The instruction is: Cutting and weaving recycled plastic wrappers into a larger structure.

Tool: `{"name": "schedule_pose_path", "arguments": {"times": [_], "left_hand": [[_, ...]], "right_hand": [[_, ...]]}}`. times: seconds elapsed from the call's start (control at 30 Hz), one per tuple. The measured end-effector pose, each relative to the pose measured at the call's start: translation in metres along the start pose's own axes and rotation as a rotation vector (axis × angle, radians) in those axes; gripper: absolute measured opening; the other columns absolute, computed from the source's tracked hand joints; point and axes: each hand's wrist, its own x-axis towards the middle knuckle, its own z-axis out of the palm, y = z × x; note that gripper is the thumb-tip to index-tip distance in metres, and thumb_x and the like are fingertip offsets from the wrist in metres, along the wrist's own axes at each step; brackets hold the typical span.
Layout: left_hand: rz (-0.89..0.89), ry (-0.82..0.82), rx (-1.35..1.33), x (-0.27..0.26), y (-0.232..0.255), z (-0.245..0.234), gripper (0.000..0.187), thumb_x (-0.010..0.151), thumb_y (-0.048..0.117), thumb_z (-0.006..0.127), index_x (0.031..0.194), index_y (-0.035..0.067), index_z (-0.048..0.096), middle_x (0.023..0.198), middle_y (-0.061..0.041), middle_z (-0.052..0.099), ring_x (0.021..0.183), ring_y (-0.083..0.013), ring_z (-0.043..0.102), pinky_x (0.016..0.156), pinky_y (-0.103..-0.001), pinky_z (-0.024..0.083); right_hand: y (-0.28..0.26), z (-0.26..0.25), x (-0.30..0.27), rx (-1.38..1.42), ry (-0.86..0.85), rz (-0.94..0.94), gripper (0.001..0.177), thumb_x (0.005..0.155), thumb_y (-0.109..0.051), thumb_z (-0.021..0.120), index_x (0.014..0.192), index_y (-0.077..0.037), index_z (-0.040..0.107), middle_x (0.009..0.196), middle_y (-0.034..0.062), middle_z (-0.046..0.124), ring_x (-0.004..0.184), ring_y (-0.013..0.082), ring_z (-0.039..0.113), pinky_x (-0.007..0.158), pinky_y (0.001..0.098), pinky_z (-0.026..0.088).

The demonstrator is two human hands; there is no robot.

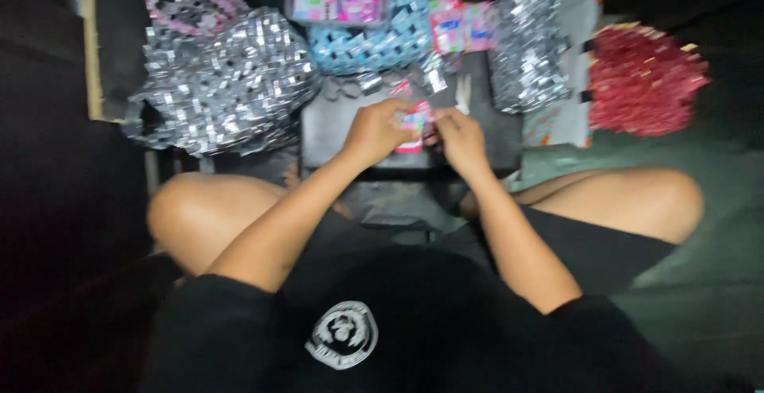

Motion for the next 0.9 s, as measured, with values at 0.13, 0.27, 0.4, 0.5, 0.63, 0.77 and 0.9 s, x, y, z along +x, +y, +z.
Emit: {"name": "schedule_pose_path", "arguments": {"times": [0.13,0.27,0.4,0.5,0.63,0.77,0.9], "left_hand": [[0.167,-0.022,-0.065,-0.007,0.007,-0.002,0.054,0.067,0.036,0.096,0.114,0.019,0.077,0.08,-0.018,0.073,0.086,-0.0359,0.074,0.077,-0.044,0.057],[0.148,-0.058,-0.039,-0.012,0.009,-0.002,0.056,0.066,0.034,0.097,0.117,0.021,0.075,0.072,-0.016,0.066,0.081,-0.0348,0.072,0.075,-0.045,0.057],[0.023,-0.085,0.019,-0.013,0.007,-0.004,0.056,0.069,0.035,0.095,0.12,0.028,0.074,0.068,-0.013,0.063,0.08,-0.0325,0.072,0.076,-0.044,0.058],[0.006,-0.016,-0.032,-0.009,-0.022,0.005,0.06,0.069,0.034,0.098,0.123,0.024,0.073,0.109,-0.019,0.074,0.106,-0.0406,0.071,0.091,-0.05,0.058],[0.111,-0.017,-0.105,-0.011,-0.001,0.001,0.061,0.073,0.026,0.095,0.127,0.016,0.07,0.121,-0.02,0.071,0.115,-0.0497,0.064,0.097,-0.059,0.054],[0.092,-0.135,-0.366,-0.03,0.049,-0.014,0.055,0.088,0.006,0.079,0.139,0.021,0.063,0.132,-0.016,0.069,0.121,-0.0355,0.065,0.104,-0.044,0.054],[0.123,-0.117,-0.452,-0.032,0.045,-0.011,0.052,0.097,0.006,0.071,0.145,0.019,0.058,0.144,-0.015,0.062,0.124,-0.0314,0.066,0.107,-0.042,0.054]], "right_hand": [[-0.011,-0.003,-0.008,0.125,0.006,0.048,0.028,0.101,-0.02,0.057,0.115,-0.001,0.071,0.093,0.0232,0.073,0.073,0.0257,0.074,0.063,0.0369,0.065],[-0.005,0.001,-0.009,-0.086,0.009,-0.043,0.024,0.093,-0.021,0.069,0.114,-0.012,0.078,0.087,0.0187,0.076,0.081,0.0296,0.075,0.069,0.042,0.061],[0.008,0.003,-0.005,0.07,-0.062,0.039,0.024,0.097,-0.026,0.062,0.113,-0.013,0.075,0.068,0.0088,0.075,0.063,0.0171,0.075,0.063,0.0282,0.06],[0.016,0.012,-0.01,0.238,-0.129,0.028,0.027,0.096,-0.015,0.063,0.118,-0.002,0.071,0.086,0.0207,0.075,0.078,0.023,0.074,0.069,0.0342,0.062],[-0.016,-0.006,-0.03,0.001,-0.144,-0.034,0.033,0.089,-0.016,0.07,0.12,-0.009,0.075,0.092,0.0187,0.079,0.088,0.0336,0.077,0.077,0.0423,0.061],[-0.034,-0.04,-0.038,-0.143,-0.156,-0.213,0.04,0.083,-0.011,0.076,0.123,-0.013,0.071,0.091,0.0061,0.078,0.08,0.0169,0.072,0.071,0.0309,0.057],[-0.055,-0.065,-0.031,0.006,-0.322,-0.201,0.051,0.086,-0.007,0.078,0.134,-0.003,0.06,0.094,0.0078,0.075,0.076,0.0074,0.063,0.066,0.0207,0.052]]}}
